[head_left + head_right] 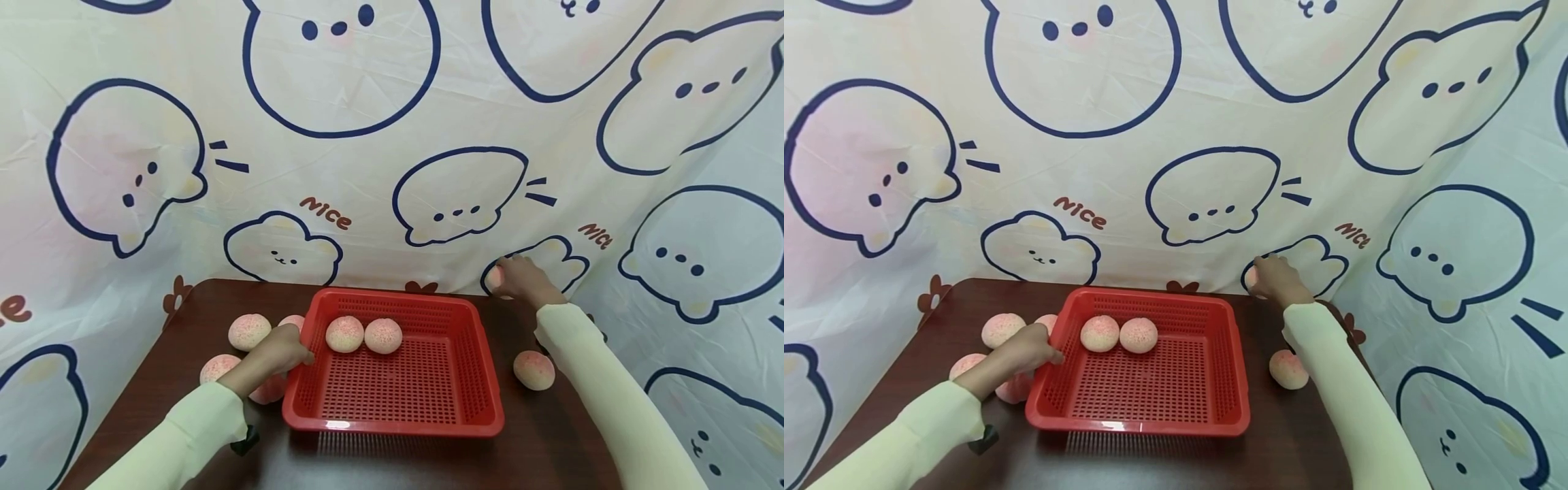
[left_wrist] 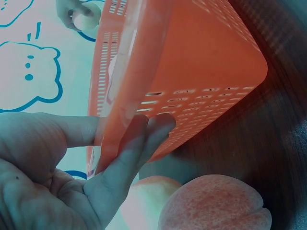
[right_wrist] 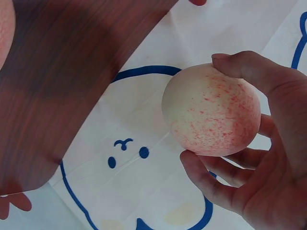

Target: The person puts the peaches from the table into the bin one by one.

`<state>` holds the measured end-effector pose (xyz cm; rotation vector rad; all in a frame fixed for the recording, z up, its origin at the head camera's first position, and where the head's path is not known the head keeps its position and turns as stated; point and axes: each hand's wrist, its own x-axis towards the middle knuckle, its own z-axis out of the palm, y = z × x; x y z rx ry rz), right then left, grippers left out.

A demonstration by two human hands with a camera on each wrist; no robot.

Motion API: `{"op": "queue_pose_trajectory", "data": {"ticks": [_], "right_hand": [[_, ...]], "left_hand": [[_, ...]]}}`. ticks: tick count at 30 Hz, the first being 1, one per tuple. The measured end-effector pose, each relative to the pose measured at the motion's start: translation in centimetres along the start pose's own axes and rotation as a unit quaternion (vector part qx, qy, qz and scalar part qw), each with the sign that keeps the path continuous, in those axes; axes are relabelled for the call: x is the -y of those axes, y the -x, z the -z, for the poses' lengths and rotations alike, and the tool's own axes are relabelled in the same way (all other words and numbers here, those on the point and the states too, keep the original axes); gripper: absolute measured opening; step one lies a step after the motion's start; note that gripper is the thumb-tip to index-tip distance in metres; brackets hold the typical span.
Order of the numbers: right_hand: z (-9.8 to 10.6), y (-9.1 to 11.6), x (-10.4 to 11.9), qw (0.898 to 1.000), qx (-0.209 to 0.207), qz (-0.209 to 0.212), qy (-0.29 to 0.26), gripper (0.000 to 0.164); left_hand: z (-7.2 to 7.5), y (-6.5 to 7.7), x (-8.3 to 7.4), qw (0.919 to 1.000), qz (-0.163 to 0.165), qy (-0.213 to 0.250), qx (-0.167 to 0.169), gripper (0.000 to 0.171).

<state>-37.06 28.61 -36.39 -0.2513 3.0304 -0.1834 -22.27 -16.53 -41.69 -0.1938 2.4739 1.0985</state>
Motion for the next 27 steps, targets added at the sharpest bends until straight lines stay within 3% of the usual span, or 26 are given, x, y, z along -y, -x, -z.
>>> {"op": "queue_pose_trajectory", "data": {"ticks": [11,17,27], "right_hand": [[0.7,0.2,1.9,1.0,-0.019,0.012,0.002,0.052],[1.2,0.3,3.1,0.999,-0.032,0.038,0.018,0.053],[1.5,0.5,5.1,0.998,-0.035,0.053,0.007,0.066]], "left_hand": [[-0.1,0.0,0.0,1.0,0.006,-0.007,-0.002,0.029],[0.0,-0.2,0.0,0.9999,0.004,-0.011,-0.001,0.029],[0.0,-0.3,0.1,0.9998,-0.001,-0.021,-0.004,0.026]]}}
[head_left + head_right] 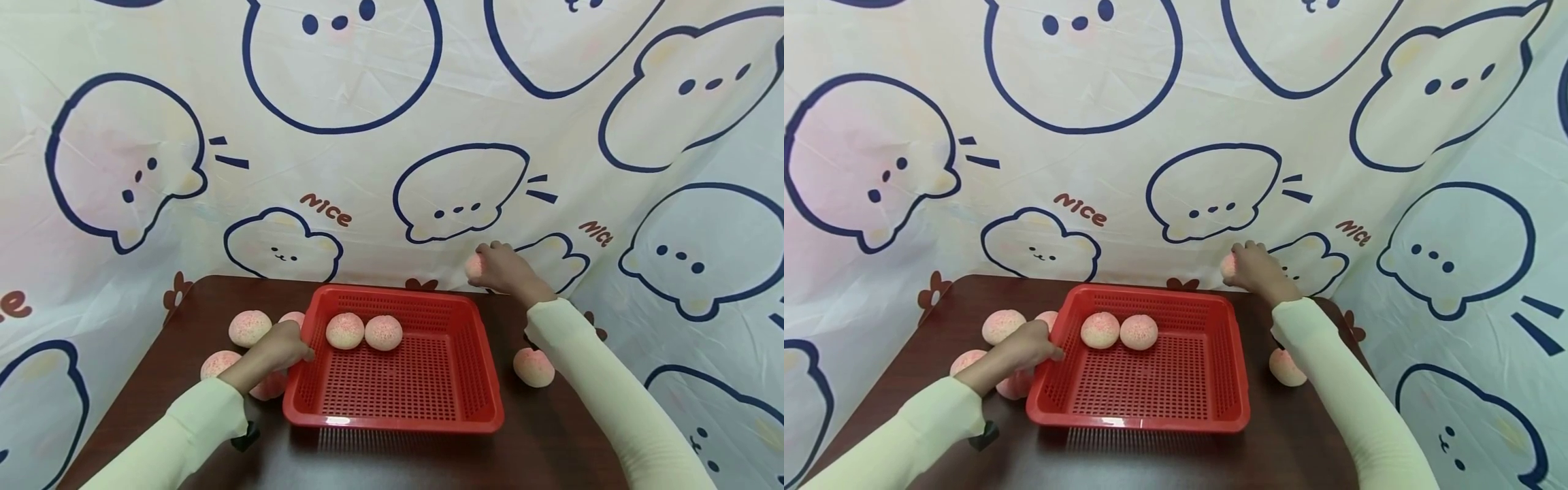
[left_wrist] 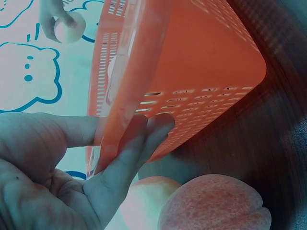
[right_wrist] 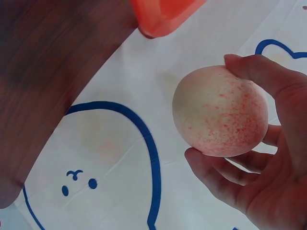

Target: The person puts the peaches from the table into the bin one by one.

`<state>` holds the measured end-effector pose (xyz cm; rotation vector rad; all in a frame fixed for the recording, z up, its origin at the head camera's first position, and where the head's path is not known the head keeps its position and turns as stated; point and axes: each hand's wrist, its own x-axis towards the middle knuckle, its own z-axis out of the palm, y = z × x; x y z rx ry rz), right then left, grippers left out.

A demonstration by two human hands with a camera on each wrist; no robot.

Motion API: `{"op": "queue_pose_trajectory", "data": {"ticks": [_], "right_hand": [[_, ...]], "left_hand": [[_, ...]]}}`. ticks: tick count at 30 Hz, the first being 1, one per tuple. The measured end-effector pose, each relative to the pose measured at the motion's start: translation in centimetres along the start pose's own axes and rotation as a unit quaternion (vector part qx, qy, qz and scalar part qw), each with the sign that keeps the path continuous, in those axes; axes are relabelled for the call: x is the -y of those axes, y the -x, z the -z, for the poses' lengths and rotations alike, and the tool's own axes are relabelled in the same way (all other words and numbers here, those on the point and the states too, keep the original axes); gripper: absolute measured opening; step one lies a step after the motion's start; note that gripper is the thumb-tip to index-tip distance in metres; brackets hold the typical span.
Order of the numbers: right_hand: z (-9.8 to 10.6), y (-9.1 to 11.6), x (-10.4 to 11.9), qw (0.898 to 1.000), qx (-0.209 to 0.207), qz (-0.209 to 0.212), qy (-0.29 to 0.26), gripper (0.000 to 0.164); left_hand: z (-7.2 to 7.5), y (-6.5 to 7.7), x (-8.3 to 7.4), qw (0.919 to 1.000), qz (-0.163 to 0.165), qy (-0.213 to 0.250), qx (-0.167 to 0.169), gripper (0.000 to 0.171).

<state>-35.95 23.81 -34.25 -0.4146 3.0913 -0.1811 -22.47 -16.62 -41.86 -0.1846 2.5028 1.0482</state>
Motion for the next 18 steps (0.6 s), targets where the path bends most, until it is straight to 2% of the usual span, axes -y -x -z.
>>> {"op": "queue_pose_trajectory", "data": {"ticks": [10,18], "right_hand": [[-0.4,0.5,2.3,0.999,0.013,0.03,-0.021,0.07],[-0.7,0.7,4.2,0.997,0.024,0.048,-0.048,0.07]], "left_hand": [[-0.1,-0.2,-0.1,0.9999,0.011,-0.006,-0.002,0.026],[-0.1,-0.2,0.0,1.0,0.005,-0.004,0.0,0.028]]}}
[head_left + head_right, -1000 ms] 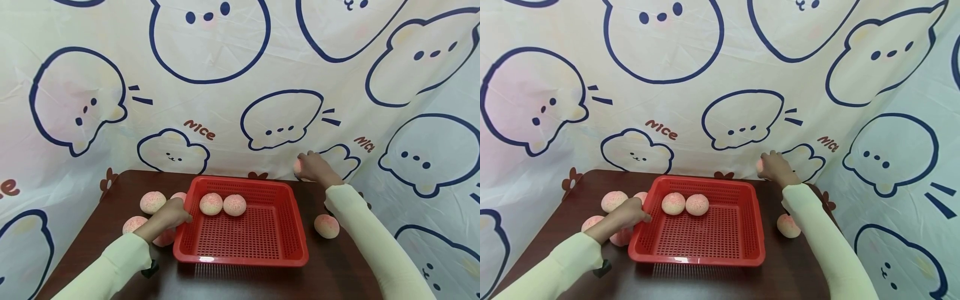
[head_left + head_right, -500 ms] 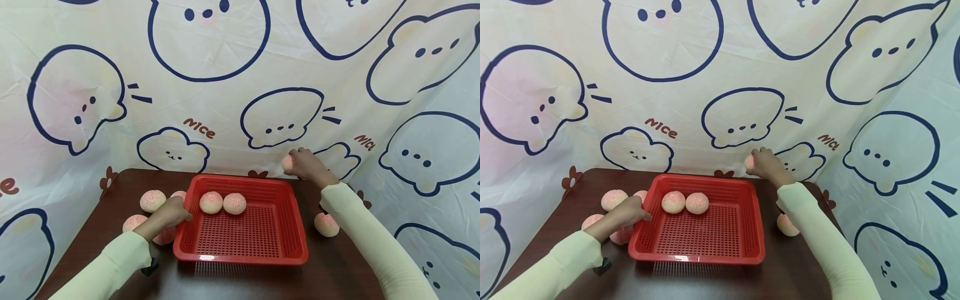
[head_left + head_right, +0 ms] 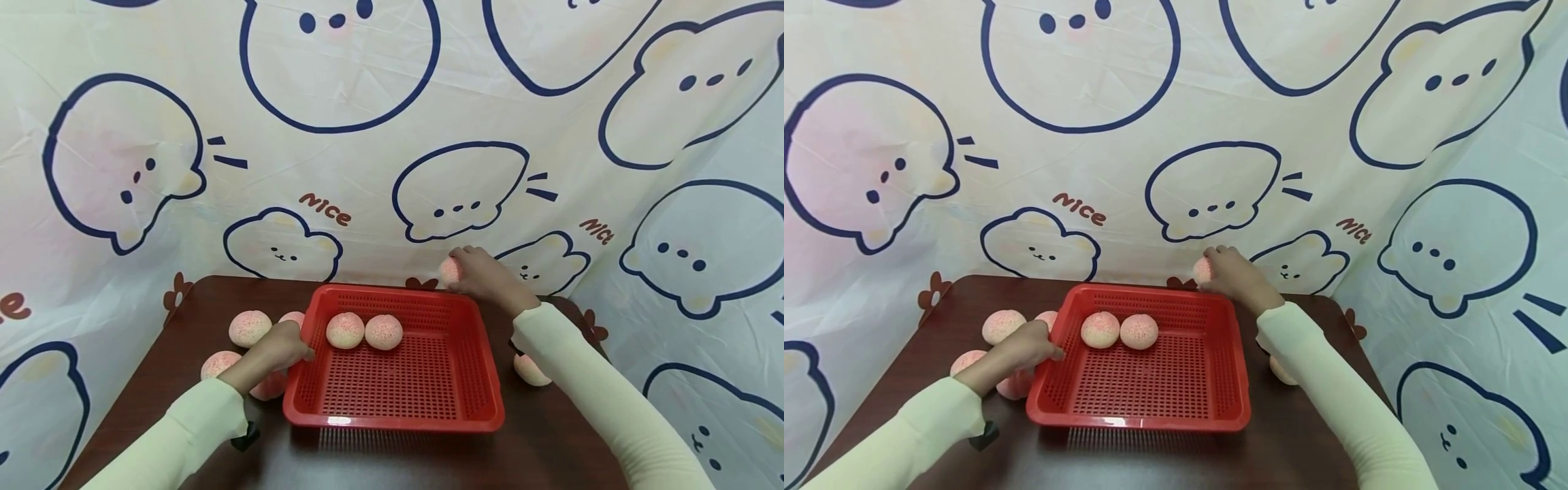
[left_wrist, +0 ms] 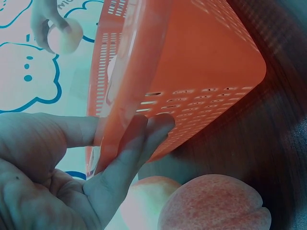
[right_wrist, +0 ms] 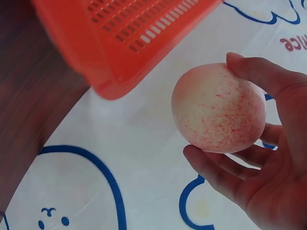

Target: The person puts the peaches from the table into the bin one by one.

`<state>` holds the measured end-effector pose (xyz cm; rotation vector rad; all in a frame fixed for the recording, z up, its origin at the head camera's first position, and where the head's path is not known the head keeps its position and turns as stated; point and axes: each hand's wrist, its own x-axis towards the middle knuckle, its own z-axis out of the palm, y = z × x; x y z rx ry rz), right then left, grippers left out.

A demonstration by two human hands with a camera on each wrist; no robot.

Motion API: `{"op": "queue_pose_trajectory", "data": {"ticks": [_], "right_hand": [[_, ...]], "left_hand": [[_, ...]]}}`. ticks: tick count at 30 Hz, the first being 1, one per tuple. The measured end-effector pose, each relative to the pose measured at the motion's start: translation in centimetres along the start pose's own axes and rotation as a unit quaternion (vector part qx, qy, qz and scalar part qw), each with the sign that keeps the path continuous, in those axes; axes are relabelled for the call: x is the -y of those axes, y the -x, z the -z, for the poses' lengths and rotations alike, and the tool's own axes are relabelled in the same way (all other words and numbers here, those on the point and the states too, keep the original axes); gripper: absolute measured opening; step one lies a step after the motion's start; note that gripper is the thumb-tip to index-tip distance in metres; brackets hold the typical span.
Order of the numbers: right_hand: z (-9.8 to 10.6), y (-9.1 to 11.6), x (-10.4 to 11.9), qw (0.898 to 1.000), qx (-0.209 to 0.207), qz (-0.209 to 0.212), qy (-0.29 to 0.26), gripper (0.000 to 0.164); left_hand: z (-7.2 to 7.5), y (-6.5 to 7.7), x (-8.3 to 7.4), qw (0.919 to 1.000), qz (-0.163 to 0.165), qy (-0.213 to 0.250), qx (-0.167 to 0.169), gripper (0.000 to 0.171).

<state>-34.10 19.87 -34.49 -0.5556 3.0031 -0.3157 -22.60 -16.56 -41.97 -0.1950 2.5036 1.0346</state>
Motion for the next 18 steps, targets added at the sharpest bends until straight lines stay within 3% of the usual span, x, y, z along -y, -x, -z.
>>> {"op": "queue_pose_trajectory", "data": {"ticks": [12,18], "right_hand": [[-0.9,0.0,2.5,0.999,0.022,0.024,-0.024,0.066],[-1.3,0.2,3.1,0.998,0.04,0.015,-0.047,0.069]], "left_hand": [[0.0,0.2,-0.2,1.0,-0.005,0.002,0.0,0.029],[-0.1,0.2,-0.2,1.0,0.006,0.006,0.0,0.029]]}}
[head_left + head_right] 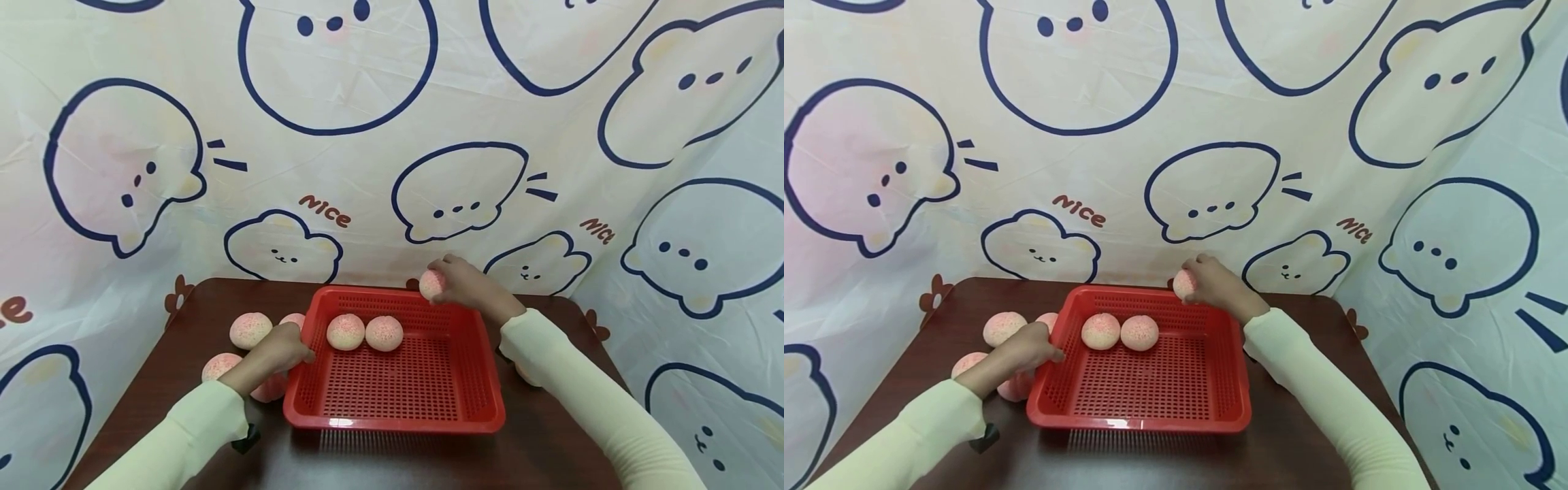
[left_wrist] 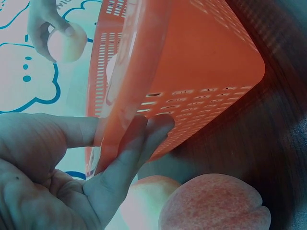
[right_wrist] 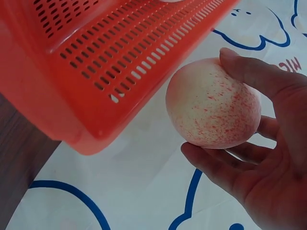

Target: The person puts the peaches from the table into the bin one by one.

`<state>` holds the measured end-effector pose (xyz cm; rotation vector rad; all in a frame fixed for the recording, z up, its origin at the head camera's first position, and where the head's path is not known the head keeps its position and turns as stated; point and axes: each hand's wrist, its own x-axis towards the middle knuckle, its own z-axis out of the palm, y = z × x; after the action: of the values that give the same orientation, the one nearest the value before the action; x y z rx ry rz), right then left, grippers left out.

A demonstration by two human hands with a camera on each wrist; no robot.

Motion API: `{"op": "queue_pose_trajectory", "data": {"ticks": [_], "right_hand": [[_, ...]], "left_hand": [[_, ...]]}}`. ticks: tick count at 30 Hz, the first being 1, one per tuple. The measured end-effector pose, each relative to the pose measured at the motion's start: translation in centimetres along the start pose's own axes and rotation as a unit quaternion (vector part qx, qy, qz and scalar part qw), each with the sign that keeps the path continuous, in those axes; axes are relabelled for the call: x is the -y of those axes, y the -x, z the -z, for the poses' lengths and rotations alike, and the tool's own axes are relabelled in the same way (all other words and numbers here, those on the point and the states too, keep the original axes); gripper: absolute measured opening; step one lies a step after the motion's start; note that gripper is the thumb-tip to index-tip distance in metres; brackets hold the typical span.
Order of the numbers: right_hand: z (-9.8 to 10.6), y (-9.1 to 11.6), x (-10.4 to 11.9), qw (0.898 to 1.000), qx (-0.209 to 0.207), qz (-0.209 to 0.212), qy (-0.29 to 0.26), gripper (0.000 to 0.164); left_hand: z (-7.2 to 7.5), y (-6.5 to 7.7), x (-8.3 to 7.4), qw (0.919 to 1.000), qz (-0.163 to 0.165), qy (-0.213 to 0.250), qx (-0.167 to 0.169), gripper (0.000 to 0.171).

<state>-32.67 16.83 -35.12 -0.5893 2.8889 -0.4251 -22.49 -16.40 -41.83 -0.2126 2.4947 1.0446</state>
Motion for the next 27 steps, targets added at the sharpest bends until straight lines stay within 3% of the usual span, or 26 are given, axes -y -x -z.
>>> {"op": "queue_pose_trajectory", "data": {"ticks": [9,15,27], "right_hand": [[-1.2,0.3,0.9,0.999,0.019,0.033,-0.002,0.064],[-1.9,0.4,1.3,0.997,0.039,0.06,0.025,0.064],[-3.3,0.0,1.5,0.994,0.043,0.075,0.062,0.062]], "left_hand": [[0.1,0.0,0.1,1.0,-0.002,-0.003,-0.001,0.028],[0.1,0.0,0.1,1.0,-0.007,0.003,0.001,0.028],[0.1,-0.1,0.1,1.0,0.002,0.005,0.003,0.03]]}}
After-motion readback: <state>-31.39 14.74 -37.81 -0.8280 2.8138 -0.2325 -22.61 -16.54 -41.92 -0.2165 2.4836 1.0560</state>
